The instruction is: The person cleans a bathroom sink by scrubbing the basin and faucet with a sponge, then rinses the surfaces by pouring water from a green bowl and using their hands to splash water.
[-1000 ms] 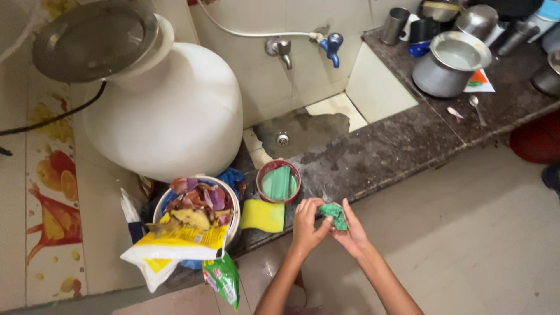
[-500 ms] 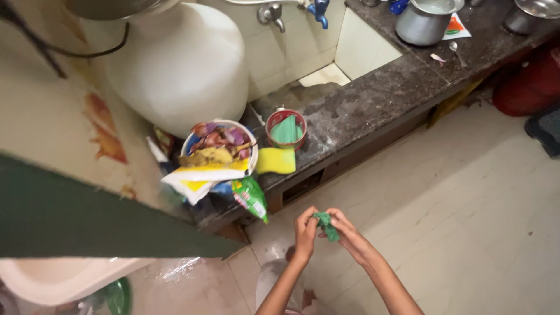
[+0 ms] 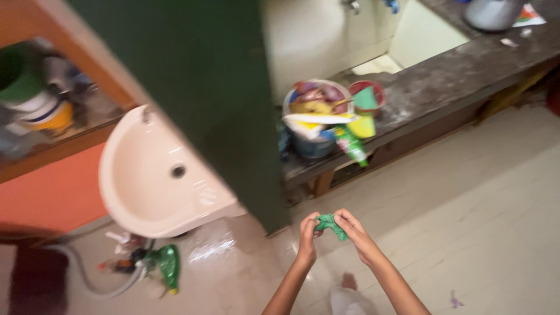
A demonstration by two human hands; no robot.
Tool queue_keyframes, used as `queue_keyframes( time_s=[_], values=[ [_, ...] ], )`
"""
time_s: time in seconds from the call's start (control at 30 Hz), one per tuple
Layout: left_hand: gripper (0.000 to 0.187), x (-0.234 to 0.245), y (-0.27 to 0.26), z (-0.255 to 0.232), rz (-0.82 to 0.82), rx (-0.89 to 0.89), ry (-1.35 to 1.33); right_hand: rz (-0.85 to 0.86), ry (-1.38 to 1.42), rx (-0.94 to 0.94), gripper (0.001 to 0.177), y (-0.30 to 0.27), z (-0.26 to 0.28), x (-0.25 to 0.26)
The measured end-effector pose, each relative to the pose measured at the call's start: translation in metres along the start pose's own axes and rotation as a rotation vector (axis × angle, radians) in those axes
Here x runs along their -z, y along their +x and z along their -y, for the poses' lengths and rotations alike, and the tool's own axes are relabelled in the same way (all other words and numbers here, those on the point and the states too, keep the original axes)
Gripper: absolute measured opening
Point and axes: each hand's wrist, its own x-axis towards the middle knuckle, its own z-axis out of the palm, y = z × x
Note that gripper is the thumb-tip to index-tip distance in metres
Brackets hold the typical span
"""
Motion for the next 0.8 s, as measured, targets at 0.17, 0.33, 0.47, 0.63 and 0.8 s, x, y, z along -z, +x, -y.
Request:
queue_keyframes(
  time_s=[0.17,0.33,0.47,0.63,0.8],
  values=[
    [0.020,0.118,-0.062,-0.069,-0.086,-0.199,0.194,-0.002,0.006,0.130,0.026,-0.017,-0.040,-0.138],
    [0.012,0.211,-0.116,-0.127,-0.203,-0.328,0.177,0.180,-0.303,0.490,0.037,-0.036,-0.041,-0.259],
    [0.013,0.250,-0.153,-0.158,-0.262,-0.345,0.182,0.022,-0.633,0.569,0.028,-0.056,-0.016,-0.334],
    [0.017,0.281,-0.155,-0.162,-0.292,-0.379,0.190,0.033,-0.766,0.616,0.012,-0.055,-0.008,-0.375],
    [0.017,0.308,-0.140,-0.167,-0.319,-0.230,0.111,-0.017,-0.655,0.591,0.010,-0.027,-0.028,-0.376]
  ],
)
